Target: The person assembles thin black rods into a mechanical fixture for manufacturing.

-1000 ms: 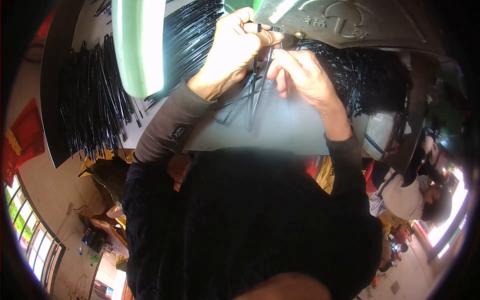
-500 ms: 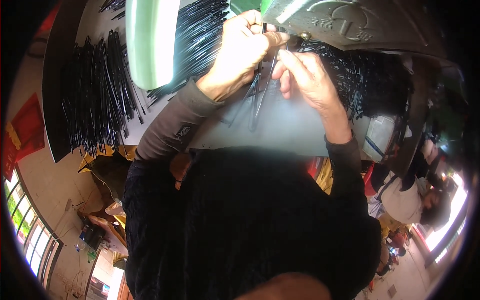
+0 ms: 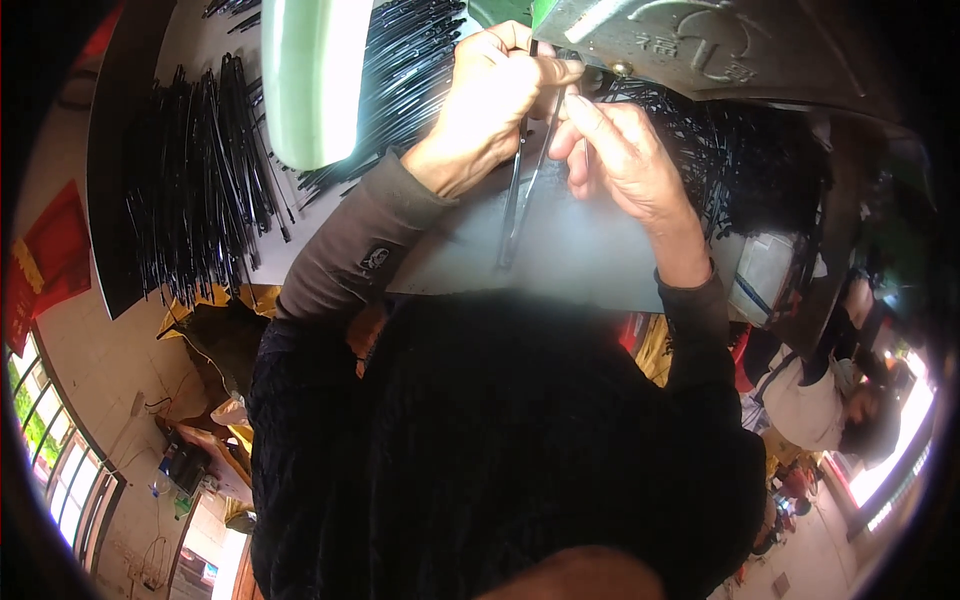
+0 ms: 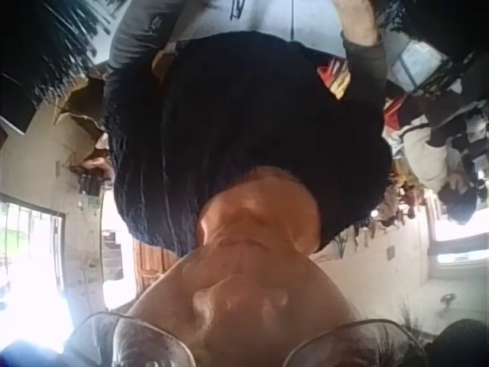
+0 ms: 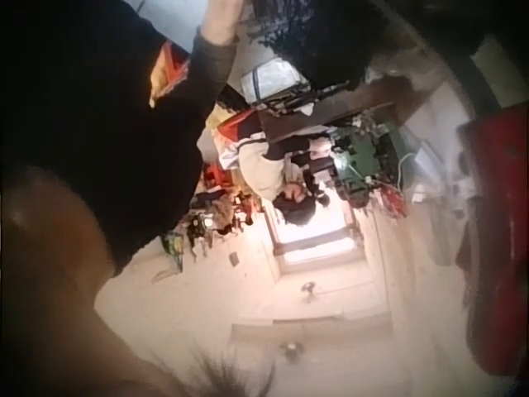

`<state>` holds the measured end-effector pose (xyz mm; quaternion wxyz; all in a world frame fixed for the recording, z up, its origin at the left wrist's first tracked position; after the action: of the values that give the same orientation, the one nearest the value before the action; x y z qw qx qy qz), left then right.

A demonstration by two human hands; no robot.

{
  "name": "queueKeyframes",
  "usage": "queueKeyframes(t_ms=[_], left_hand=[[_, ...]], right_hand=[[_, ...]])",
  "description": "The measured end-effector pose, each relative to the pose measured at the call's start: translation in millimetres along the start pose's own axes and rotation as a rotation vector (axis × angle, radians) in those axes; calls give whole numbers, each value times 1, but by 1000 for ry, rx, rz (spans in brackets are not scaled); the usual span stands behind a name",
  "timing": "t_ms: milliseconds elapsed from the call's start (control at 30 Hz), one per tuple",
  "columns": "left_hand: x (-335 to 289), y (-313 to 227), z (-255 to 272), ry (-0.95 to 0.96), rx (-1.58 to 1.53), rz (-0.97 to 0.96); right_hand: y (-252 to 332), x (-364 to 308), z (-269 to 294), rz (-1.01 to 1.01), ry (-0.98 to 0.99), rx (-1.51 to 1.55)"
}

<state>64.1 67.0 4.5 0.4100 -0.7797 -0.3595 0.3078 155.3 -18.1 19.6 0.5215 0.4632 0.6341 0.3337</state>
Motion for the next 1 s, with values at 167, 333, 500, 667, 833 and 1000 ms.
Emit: queueKeyframes(t_ms=[167, 333, 500, 667, 833, 1000], left_hand=[[3, -1, 0, 57, 1, 148], [4, -8, 12, 150, 265, 91], [5, -12, 8, 238, 350, 50], [-4, -38, 34, 231, 327, 23], [-39, -137, 196, -152, 1616, -239], [-90, -118, 121, -235, 1969, -517]], right_hand=[[-6, -10, 4, -45, -31, 150], [1, -59, 67, 144, -328, -250], [-7, -75, 59, 213, -364, -374], [8, -55, 36, 389, -365, -910], [10, -44, 36, 582, -329, -1110], [-5, -45, 25, 704, -221, -1218]])
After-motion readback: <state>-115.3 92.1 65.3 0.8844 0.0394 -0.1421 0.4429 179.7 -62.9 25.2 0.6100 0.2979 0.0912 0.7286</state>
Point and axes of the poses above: each hand's wrist, its own x-axis towards the middle knuckle, its own z-axis out of the back of the hand, y = z × x, the point moved 6 cm from there along x, towards the middle knuckle, and after that the axes turned 10 degrees about x, right-handed, at the moved point
